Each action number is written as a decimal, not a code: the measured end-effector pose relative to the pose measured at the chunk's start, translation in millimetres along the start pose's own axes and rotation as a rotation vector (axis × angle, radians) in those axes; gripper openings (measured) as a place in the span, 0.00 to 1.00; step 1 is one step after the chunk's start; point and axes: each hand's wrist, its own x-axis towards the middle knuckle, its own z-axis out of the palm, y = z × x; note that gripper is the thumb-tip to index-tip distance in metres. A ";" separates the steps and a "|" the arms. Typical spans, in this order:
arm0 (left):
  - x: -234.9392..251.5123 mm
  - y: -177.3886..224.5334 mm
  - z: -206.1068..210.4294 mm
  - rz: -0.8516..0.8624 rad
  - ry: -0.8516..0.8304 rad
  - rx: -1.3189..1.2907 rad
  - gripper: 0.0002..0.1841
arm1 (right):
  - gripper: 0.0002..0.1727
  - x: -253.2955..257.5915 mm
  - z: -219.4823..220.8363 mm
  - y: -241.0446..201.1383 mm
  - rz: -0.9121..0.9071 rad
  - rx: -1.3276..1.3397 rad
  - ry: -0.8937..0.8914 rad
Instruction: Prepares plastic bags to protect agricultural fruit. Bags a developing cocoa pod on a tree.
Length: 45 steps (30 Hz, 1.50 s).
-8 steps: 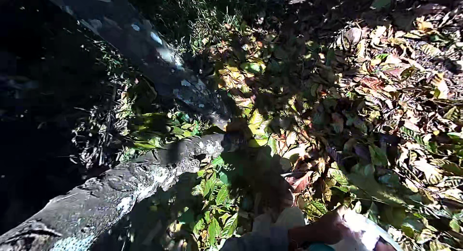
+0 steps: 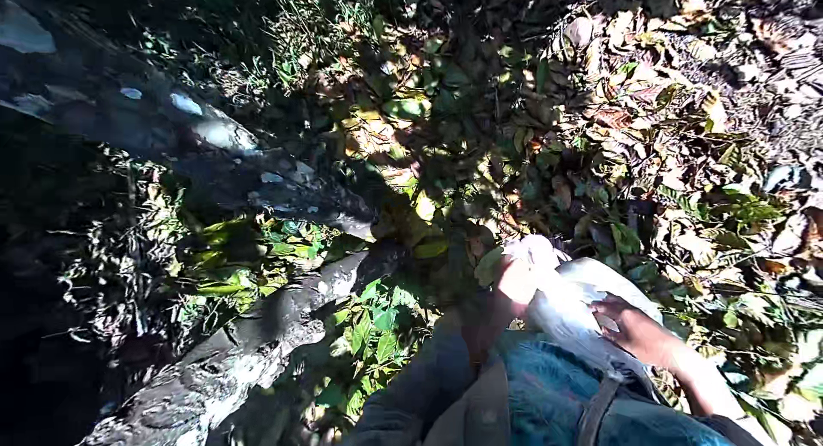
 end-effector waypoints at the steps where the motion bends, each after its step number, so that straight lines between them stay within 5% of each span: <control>1: 20.2 11.7 -2.9 0.035 0.041 0.012 0.17 | 0.18 16.2 -15.4 3.1 -0.096 0.034 0.043; 8: 195.2 76.2 31.0 0.013 0.184 -0.395 0.13 | 0.32 183.8 -130.0 40.6 -0.252 0.292 0.174; 11: 289.4 91.1 61.0 0.008 0.233 -0.438 0.13 | 0.43 289.1 -185.3 48.8 -0.212 0.365 0.015; 15: 375.9 122.4 95.1 -0.017 0.345 -0.534 0.14 | 0.16 371.3 -261.1 42.4 -0.015 0.376 -0.106; 20: 401.4 196.9 101.5 -0.103 0.300 -0.427 0.22 | 0.15 417.2 -357.3 31.5 0.014 0.356 -0.063; 24: 402.7 223.5 94.2 -0.087 0.051 0.166 0.23 | 0.12 469.2 -380.2 21.9 -0.101 0.539 0.088; 26: 411.5 238.6 93.5 -0.096 0.066 0.363 0.23 | 0.10 498.6 -381.7 -5.9 -0.034 0.633 0.174; 28: 415.8 261.8 88.5 -0.050 0.167 0.263 0.21 | 0.10 530.0 -382.4 -41.2 -0.029 0.728 0.180; 34: 455.9 327.2 24.7 0.309 0.409 -0.603 0.18 | 0.18 619.9 -395.2 -133.1 -0.299 0.854 -0.031; 36: 472.9 350.5 -10.1 0.411 0.416 -0.689 0.24 | 0.10 657.4 -400.0 -163.1 -0.324 0.781 -0.125; 41: 521.9 397.9 -103.2 0.530 0.607 -0.748 0.22 | 0.19 782.1 -400.0 -250.5 -0.604 0.649 -0.396; 45: 559.7 433.6 -195.9 0.747 0.671 -0.857 0.16 | 0.14 879.2 -381.7 -337.0 -0.634 0.521 -0.551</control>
